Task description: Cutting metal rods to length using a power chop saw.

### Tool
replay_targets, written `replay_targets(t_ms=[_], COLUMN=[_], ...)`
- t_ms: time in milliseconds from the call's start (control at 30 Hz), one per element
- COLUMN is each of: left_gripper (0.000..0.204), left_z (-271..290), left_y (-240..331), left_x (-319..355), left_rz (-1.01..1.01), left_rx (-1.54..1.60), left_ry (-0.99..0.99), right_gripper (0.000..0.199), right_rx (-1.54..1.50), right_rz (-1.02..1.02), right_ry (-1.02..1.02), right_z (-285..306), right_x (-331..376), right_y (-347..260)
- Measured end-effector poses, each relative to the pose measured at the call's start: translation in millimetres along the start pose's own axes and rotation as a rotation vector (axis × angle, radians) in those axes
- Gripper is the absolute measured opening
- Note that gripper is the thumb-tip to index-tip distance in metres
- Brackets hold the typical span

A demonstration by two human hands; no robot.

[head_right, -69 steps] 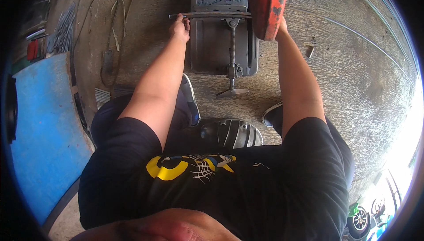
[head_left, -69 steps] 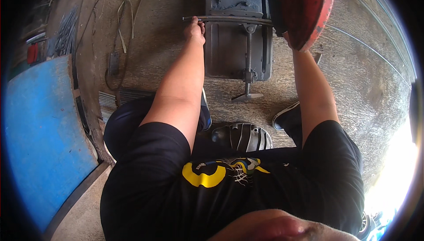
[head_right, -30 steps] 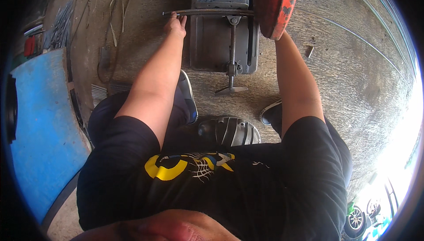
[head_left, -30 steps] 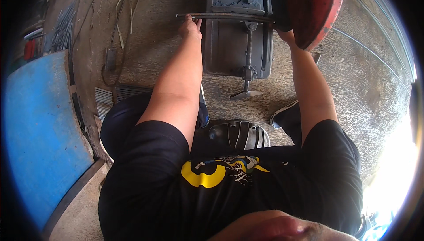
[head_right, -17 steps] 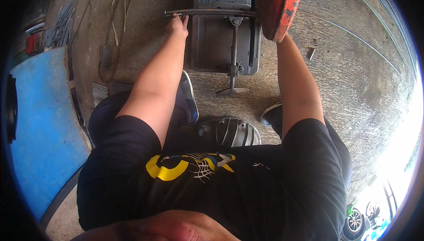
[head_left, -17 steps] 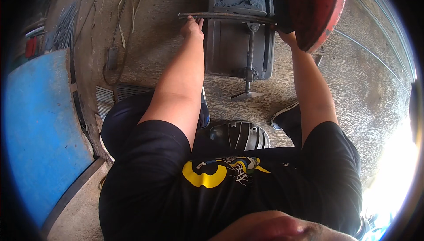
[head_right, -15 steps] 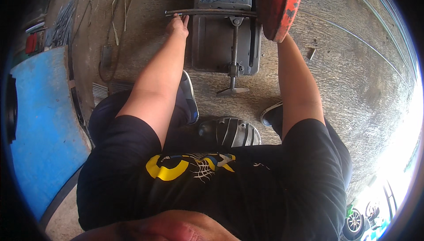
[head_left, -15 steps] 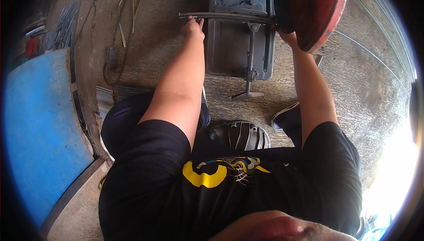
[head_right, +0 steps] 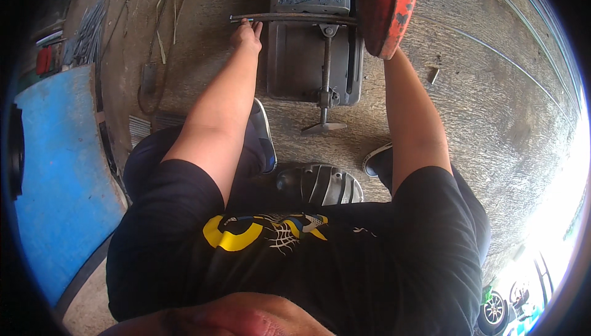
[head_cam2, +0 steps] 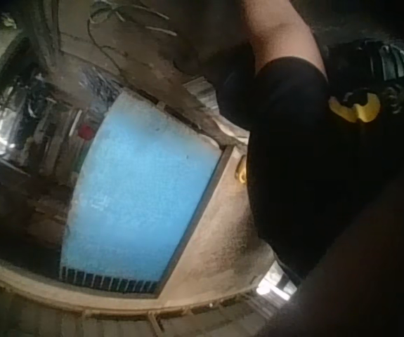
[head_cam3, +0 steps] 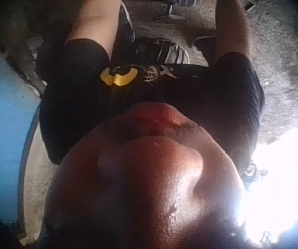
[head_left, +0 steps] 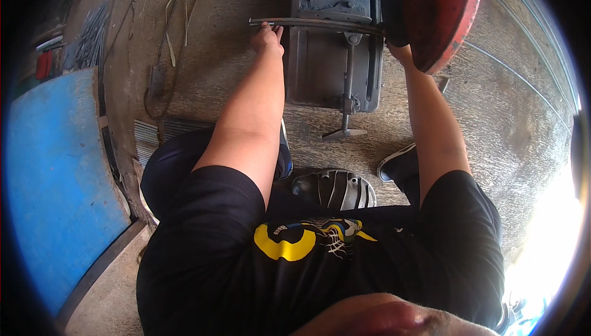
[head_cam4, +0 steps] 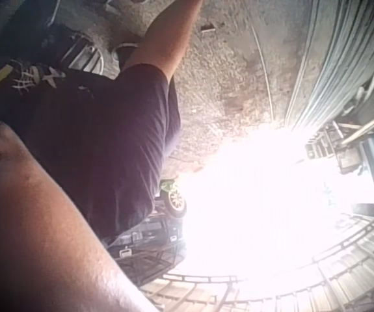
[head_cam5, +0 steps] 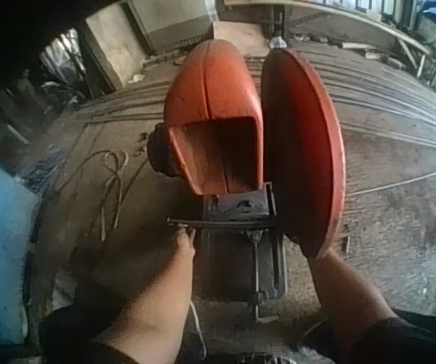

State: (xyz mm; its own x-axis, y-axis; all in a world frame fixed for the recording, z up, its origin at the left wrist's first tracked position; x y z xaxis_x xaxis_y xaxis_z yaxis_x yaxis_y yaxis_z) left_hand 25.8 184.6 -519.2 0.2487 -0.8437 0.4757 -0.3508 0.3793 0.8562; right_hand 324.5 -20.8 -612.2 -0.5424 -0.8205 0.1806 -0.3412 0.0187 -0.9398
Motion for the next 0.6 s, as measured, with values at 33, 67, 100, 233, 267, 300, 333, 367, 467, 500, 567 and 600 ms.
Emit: replay_targets(t_ms=[33, 67, 100, 233, 267, 300, 333, 367, 467, 500, 567, 600], left_gripper=[0.026, 0.025, 0.025, 0.026, 0.027, 0.027, 0.027, 0.027, 0.024, 0.024, 0.023, 0.023], left_z=[0.0, 0.1, 0.2, 0.5, 0.4, 0.2, -0.3, -0.7, -0.5, -0.3, -0.3, -0.1], left_y=[0.1, 0.3, 0.5, -0.1, -0.3, -0.8, -1.0, -0.7, 0.5, 0.6, 0.9, 0.5], left_x=[0.1, 0.4, 1.0, 5.1, 6.1, 7.0, 7.8, 8.2, 8.6, 8.7, 8.9, 9.0], left_rz=[0.018, 0.036, 0.036, 0.054, 0.058, 0.064, 0.051, 0.034, 0.037, 0.041, 0.032, 0.036], left_rx=[0.002, 0.003, 0.002, 0.004, 0.003, 0.001, -0.002, -0.006, 0.016, 0.008, 0.018, 0.010], left_ry=[-0.008, -0.016, -0.017, -0.041, -0.041, -0.035, -0.034, -0.040, -0.050, -0.044, -0.056, -0.048], right_gripper=[0.015, 0.015, 0.016, 0.015, 0.015, 0.015, 0.014, 0.013, 0.013, 0.013, 0.014, 0.014], right_rx=[0.105, 0.169, 0.209, 0.160, 0.161, 0.163, 0.151, 0.145, -0.025, -0.080, 0.088, 0.144], right_rz=[0.004, -0.070, 0.007, 0.111, 0.109, 0.107, 0.118, 0.123, 0.024, -0.011, 0.007, 0.013], right_ry=[0.001, 0.045, 0.003, -0.007, -0.003, 0.000, 0.017, 0.026, -0.009, -0.022, 0.028, 0.044], right_z=[0.5, 3.0, 2.7, 2.8, 1.4, 0.4, -1.1, -1.8, -3.4, -3.0, -2.1, -1.2], right_x=[-3.4, -5.8, -7.4, -6.1, -4.4, -2.1, 0.0, 2.2, 6.1, 6.7, 5.8, 4.6], right_y=[4.5, 9.7, 11.8, 12.9, 11.3, 8.6, 5.6, 2.0, -3.9, -4.6, -4.1, -2.5])
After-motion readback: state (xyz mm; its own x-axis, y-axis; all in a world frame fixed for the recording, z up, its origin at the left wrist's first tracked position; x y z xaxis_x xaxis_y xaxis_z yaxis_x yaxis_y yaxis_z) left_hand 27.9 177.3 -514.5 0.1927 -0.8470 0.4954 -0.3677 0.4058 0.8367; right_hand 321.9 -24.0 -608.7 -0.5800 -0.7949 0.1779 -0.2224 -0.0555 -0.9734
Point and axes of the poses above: each hand's wrist, its own x-axis away from the middle knuckle, its own z-axis out of the back of the hand, y = z × x, the point moved 2 cm from there along -x, towards the middle knuckle, and after that the axes turned 10 degrees about -z, right-handed, at the moved point
